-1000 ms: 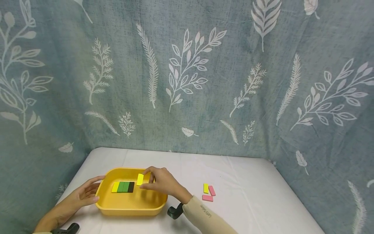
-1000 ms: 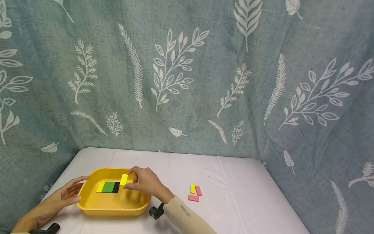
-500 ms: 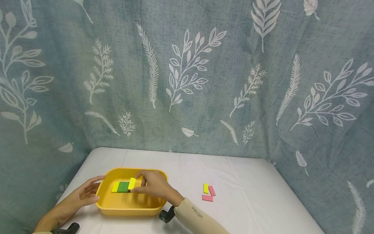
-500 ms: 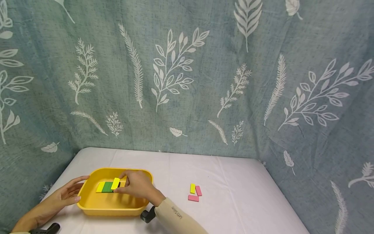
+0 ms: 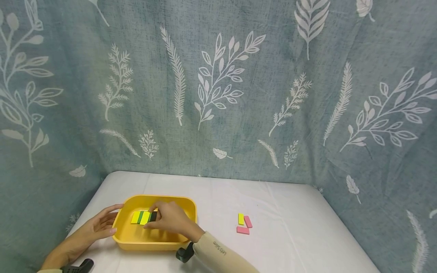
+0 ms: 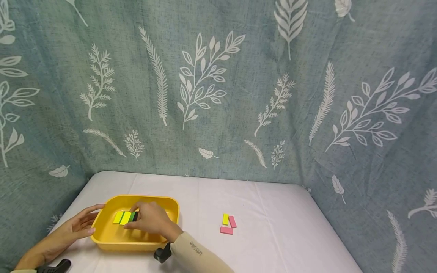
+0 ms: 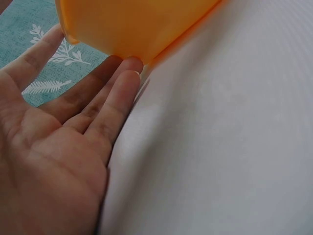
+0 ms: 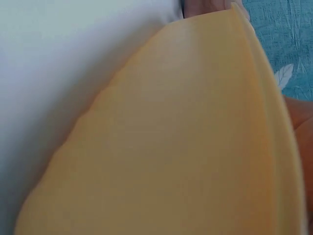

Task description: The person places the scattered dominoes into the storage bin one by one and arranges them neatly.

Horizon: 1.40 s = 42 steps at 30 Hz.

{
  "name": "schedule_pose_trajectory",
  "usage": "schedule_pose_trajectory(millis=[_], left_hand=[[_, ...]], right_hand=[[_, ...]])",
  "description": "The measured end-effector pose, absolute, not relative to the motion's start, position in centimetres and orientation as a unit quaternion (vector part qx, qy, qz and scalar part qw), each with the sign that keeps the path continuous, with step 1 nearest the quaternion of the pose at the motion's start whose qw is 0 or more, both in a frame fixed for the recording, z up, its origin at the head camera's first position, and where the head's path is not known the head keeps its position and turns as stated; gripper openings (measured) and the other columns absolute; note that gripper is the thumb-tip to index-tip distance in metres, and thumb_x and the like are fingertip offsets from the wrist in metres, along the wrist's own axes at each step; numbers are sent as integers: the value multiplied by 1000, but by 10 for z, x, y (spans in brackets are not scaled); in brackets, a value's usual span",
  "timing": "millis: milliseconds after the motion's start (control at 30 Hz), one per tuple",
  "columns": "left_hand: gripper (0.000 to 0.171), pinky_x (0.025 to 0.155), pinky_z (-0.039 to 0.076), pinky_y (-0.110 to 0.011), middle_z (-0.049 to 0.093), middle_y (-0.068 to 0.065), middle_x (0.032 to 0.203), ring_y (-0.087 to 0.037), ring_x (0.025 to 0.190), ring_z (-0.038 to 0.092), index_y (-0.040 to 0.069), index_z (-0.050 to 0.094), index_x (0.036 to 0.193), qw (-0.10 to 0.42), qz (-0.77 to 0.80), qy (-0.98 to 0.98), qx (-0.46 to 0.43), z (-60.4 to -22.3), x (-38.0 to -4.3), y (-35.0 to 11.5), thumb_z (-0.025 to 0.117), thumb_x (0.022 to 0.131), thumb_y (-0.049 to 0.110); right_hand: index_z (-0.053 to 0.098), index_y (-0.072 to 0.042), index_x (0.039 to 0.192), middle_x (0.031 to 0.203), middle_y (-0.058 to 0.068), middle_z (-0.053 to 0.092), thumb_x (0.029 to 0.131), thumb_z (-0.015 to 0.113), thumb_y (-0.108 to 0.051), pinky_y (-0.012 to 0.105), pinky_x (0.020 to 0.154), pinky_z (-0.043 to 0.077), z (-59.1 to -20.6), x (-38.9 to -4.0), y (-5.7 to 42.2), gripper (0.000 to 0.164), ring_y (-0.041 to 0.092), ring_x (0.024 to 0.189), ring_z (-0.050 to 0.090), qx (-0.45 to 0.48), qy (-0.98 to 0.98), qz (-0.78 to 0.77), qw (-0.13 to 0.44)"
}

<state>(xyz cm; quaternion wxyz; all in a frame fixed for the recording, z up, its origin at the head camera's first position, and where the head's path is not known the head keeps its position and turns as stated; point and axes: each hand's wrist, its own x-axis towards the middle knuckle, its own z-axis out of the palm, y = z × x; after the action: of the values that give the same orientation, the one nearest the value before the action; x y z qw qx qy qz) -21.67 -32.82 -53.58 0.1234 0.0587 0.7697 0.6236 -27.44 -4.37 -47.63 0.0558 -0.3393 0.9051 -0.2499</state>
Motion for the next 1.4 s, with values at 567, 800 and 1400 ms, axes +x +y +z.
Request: schedule_pose_trajectory(millis=[567, 800, 1400], left_hand=[[73, 106, 47, -53, 29, -30, 160, -44, 141, 39, 16, 21, 164, 130, 633, 760, 70, -536, -218, -331, 61, 104, 22], [72, 100, 49, -35, 29, -28, 160, -31, 137, 44, 18, 20, 164, 138, 637, 754, 84, -538, -217, -335, 59, 105, 20], [73, 109, 43, -57, 29, -29, 160, -46, 143, 35, 17, 21, 164, 130, 633, 760, 66, -536, -217, -331, 62, 103, 23]], right_hand=[[71, -18, 122, 48, -12, 53, 83, 85, -47, 17, 47, 42, -487, -270, -70, 50, 0, 43, 49, -311, 922, -218, 74], [71, -21, 122, 49, -11, 54, 84, 83, -50, 14, 57, 44, -489, -267, -80, 49, 3, 48, 48, -308, 923, -211, 89], [71, -24, 125, 62, -16, 55, 86, 80, -53, 15, 56, 41, -499, -267, -88, 49, 2, 57, 48, -327, 931, -147, 67]])
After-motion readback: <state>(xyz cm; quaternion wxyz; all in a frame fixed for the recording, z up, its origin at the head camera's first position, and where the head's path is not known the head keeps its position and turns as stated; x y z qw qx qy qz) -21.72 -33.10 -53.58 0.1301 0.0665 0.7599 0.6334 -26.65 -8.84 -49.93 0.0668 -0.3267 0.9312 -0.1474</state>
